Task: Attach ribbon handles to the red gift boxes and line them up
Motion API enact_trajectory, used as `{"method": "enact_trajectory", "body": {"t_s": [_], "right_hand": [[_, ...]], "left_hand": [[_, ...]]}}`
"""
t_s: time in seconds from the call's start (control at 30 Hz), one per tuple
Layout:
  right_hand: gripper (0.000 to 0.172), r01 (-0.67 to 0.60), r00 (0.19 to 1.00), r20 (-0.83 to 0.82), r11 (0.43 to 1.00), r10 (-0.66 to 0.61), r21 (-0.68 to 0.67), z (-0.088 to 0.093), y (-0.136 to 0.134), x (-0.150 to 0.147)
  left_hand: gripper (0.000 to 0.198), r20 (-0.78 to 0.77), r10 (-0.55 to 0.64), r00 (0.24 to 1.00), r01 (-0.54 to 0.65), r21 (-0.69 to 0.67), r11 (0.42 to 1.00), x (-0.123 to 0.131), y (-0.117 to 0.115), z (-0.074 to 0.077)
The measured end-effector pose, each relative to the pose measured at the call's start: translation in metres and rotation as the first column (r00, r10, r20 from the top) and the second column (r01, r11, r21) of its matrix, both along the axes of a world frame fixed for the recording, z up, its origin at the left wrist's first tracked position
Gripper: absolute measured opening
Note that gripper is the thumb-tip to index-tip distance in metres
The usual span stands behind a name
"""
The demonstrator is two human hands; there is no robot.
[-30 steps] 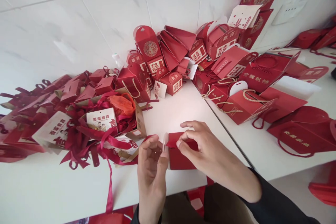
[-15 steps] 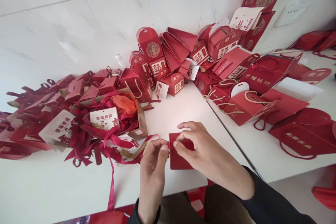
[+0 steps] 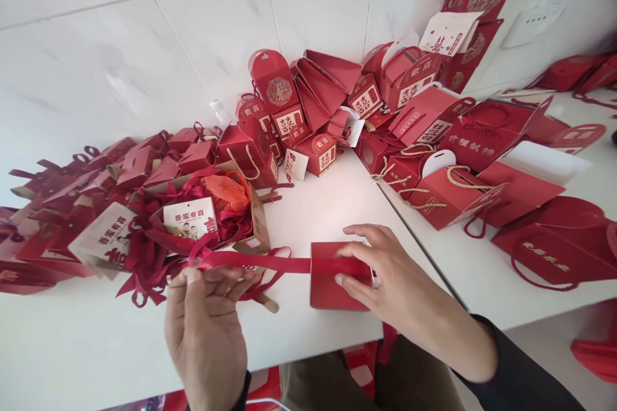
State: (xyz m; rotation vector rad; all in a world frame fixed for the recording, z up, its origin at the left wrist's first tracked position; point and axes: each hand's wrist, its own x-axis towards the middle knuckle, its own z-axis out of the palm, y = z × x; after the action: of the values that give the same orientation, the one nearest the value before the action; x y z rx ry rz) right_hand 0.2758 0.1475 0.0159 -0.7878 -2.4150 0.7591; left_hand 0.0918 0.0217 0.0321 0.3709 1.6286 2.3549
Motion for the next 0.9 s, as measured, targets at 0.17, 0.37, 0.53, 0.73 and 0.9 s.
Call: {"method": "enact_trajectory", "body": {"t_s": [0.17,0.37,0.53,0.73,0.9], "right_hand": [[0.035,-0.011,0.999,0.037,1.000,0.010,0.015,0.005,-0.005,0.006],[0.045,0.022,0.999,-0.043,0.981,-0.031,-0.192,0.016,-0.007,0.039],[0.021,0.016,0.998,0.059,0.999,-0.018,0.030,0.016,-0.004,0.026],[0.016,-0.085,0.958,0.283,0.981,0.032,0.176,0.016,-0.005,-0.002],[0.062,-0.008,0.999,0.040,0.996,0.011,-0.090,0.008,-0.013,0.023]], "left_hand": [[0.031,0.220,-0.224,0.949,0.262,-0.159,0.952,0.018,-0.003,-0.041],[0.040,0.110,-0.398,0.911,0.408,-0.389,0.826,0.033,0.003,-0.070],[0.040,0.009,-0.392,0.920,0.371,-0.341,0.864,0.040,0.012,-0.057],[0.031,-0.057,-0.356,0.933,0.323,-0.308,0.895,0.045,0.017,-0.059],[0.024,0.022,-0.374,0.927,0.372,-0.171,0.912,0.042,0.023,-0.044]]}}
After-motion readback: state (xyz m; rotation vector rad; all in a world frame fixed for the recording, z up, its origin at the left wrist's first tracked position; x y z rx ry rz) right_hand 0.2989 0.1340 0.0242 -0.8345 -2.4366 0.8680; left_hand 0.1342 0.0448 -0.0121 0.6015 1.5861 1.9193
